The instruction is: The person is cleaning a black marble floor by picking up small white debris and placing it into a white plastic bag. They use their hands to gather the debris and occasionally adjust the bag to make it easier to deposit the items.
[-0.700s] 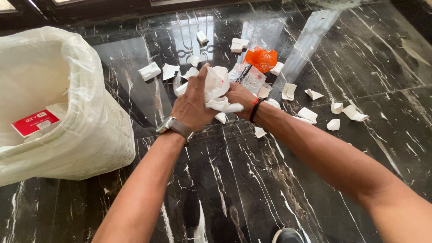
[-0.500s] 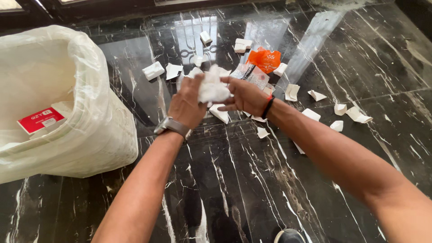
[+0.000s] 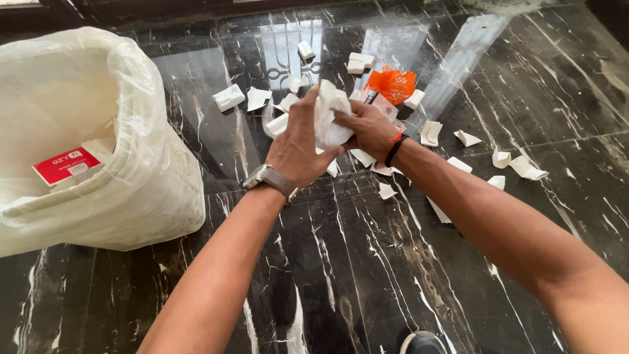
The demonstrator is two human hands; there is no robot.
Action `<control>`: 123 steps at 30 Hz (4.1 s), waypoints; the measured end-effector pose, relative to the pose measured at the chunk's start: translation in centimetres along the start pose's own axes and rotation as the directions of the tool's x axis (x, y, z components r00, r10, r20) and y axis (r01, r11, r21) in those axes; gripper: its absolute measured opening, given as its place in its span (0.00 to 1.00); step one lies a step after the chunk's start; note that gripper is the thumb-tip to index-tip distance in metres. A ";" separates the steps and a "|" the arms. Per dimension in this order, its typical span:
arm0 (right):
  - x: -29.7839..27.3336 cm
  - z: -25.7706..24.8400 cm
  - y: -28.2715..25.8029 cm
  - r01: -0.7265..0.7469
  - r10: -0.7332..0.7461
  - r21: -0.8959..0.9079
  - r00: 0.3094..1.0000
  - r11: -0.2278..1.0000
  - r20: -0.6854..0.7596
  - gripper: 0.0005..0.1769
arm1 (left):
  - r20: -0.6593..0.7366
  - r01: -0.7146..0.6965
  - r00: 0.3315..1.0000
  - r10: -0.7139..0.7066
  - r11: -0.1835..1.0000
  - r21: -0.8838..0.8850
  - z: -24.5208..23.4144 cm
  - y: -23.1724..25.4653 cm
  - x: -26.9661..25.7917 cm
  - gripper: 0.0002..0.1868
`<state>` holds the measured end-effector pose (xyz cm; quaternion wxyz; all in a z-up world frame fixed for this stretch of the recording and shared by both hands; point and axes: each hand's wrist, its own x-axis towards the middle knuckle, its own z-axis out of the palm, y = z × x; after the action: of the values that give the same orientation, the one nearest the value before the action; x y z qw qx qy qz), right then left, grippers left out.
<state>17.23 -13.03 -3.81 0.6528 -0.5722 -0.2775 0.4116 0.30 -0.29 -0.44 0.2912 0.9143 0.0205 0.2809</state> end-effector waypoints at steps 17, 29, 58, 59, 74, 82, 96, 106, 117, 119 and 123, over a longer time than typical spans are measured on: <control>-0.5 1.1 -1.7 -0.068 0.051 0.105 0.987 0.992 0.154 0.31 | -0.043 -0.031 0.998 0.045 0.959 0.280 -0.8 -2.2 0.9 0.34; 0.9 0.4 -0.9 -0.129 0.116 -0.220 0.991 0.967 -0.070 0.31 | -0.601 0.200 0.799 -0.039 0.959 0.203 -9.6 -7.1 0.6 0.29; 0.0 -14.0 8.6 -0.069 0.257 -0.988 0.961 -0.135 -0.102 0.26 | 0.059 -0.031 0.998 -0.004 0.811 0.584 -10.5 -7.4 -3.3 0.28; -0.4 -14.2 8.4 -0.050 0.232 -0.986 0.969 -0.162 -0.088 0.29 | 0.169 -0.050 0.984 -0.056 0.823 0.566 -9.5 -7.2 -3.1 0.25; -5.5 -20.0 11.1 -0.191 0.218 -0.959 0.947 -0.210 -0.236 0.34 | 0.391 0.119 0.639 -0.663 0.587 0.801 -7.6 -10.9 -6.6 0.22; -4.9 -15.3 13.1 -0.012 0.483 -0.920 0.848 -0.391 -0.216 0.32 | 0.390 0.106 0.748 -0.537 0.676 0.729 -6.1 -10.5 -6.6 0.21; -4.7 -16.8 9.6 -0.380 -0.274 -0.925 0.890 -0.002 -0.365 0.31 | 0.393 0.166 0.658 -0.643 0.633 0.756 -6.7 -10.9 -6.8 0.21; -1.1 -8.6 8.9 0.061 -0.464 -0.915 0.874 0.399 -0.144 0.17 | 0.436 0.225 0.763 -0.477 0.829 0.512 -1.3 -4.0 -2.4 0.37; -0.4 -0.3 6.0 0.226 -0.257 -0.455 0.966 0.861 -0.007 0.17 | 0.269 -0.110 0.963 -0.002 0.910 0.400 1.5 -2.0 -3.2 0.16; -0.4 -0.6 5.6 0.037 -0.035 -0.160 0.999 0.986 0.019 0.19 | 0.188 -0.219 0.973 0.136 0.807 0.548 2.7 -2.4 -3.0 0.13; -0.7 0.0 3.9 -0.062 0.054 0.066 0.991 0.996 0.123 0.23 | 0.130 -0.233 0.971 0.202 0.663 0.712 4.9 -2.5 -2.5 0.13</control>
<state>16.03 -13.60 -7.59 0.6422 -0.5308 -0.2852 0.4739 1.10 -1.30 -6.35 -0.1270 0.9558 0.0140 0.2648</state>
